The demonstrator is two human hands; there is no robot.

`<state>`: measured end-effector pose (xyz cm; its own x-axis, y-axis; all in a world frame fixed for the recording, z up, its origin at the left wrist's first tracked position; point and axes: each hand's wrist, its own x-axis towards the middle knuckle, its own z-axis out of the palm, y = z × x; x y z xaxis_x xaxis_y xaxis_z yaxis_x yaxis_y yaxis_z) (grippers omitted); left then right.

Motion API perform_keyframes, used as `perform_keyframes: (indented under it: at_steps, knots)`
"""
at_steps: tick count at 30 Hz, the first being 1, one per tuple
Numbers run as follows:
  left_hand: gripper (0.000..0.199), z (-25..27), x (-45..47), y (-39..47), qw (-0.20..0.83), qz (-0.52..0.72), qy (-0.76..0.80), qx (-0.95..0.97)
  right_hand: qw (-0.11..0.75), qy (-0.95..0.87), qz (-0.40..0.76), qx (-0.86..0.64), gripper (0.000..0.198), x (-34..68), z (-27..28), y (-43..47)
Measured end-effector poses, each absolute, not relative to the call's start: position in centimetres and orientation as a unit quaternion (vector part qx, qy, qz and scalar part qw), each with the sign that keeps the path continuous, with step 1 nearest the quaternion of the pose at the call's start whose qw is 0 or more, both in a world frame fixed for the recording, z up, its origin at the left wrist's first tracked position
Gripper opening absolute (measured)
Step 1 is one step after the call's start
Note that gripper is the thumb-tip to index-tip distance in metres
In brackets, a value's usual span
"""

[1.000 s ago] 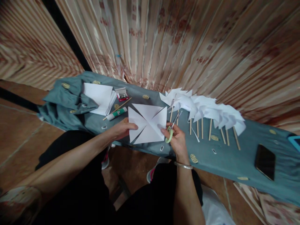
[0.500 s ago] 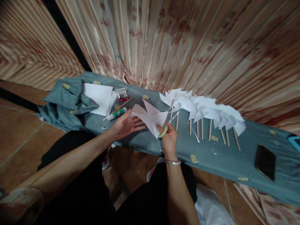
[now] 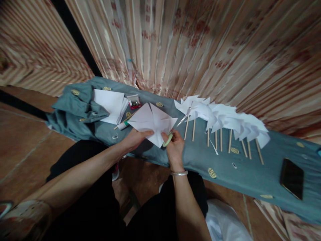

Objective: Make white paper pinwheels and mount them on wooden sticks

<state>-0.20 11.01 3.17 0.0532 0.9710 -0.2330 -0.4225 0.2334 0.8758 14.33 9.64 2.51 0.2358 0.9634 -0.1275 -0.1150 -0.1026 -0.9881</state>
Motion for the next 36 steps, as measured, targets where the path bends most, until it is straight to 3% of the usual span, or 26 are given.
perform_keyframes:
  at_steps: [6,16,36]
  knots:
    - [0.036,2.9,-1.1,12.0,0.571,0.544,0.502,0.354,0.480,-0.459,0.493,-0.563,0.039,15.0,2.8,9.0]
    - [0.063,4.4,-3.1,13.7,0.473,0.611,0.528,0.351,0.234,-0.538,0.653,-0.479,0.054,16.7,4.1,6.8]
    - [0.052,3.2,-1.7,13.0,0.517,0.577,0.500,0.386,0.220,-0.547,0.649,-0.480,0.046,16.6,4.2,6.9]
